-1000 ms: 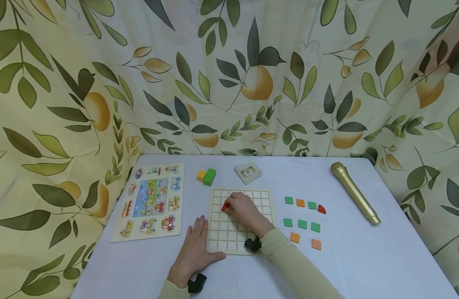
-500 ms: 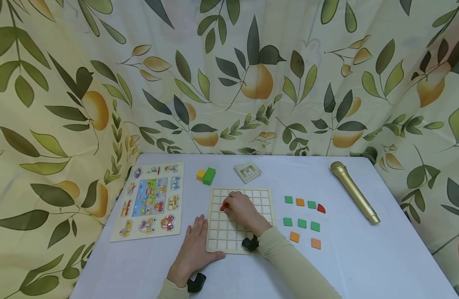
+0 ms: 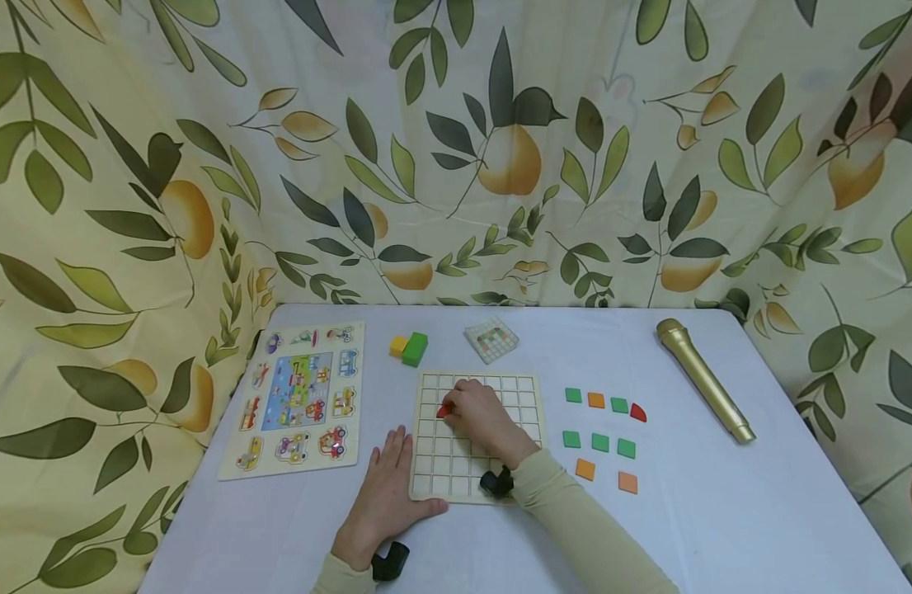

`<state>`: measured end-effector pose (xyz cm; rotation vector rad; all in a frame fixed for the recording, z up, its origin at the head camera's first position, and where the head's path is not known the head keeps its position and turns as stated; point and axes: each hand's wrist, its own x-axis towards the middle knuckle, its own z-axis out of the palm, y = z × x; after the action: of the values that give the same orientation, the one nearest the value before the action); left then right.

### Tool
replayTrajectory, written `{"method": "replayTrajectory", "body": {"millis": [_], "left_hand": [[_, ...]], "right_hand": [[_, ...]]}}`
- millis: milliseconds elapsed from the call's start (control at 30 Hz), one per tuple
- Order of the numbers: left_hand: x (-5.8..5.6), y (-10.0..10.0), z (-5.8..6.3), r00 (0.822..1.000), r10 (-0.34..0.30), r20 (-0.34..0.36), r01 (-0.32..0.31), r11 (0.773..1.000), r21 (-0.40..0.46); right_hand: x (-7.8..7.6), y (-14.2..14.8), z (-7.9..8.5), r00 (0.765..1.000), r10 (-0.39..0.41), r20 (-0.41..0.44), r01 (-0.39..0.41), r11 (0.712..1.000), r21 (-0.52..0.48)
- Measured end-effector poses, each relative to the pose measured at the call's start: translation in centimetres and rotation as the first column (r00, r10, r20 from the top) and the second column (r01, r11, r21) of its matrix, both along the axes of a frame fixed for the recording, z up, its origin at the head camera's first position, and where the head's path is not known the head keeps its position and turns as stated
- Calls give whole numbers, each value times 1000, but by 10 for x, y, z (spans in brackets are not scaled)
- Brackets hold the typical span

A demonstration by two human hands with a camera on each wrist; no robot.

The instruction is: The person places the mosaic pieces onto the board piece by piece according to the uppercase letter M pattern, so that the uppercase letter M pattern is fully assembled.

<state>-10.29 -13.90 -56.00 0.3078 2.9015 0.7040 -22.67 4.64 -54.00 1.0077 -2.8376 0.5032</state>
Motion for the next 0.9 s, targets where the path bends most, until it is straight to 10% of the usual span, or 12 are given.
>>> {"method": "replayTrajectory", "body": {"millis": [900], "left_hand": [[1, 1, 0, 1000, -2, -29, 2, 1000, -4]], "right_hand": [[28, 41, 27, 997, 33, 68, -27, 996, -89]]}}
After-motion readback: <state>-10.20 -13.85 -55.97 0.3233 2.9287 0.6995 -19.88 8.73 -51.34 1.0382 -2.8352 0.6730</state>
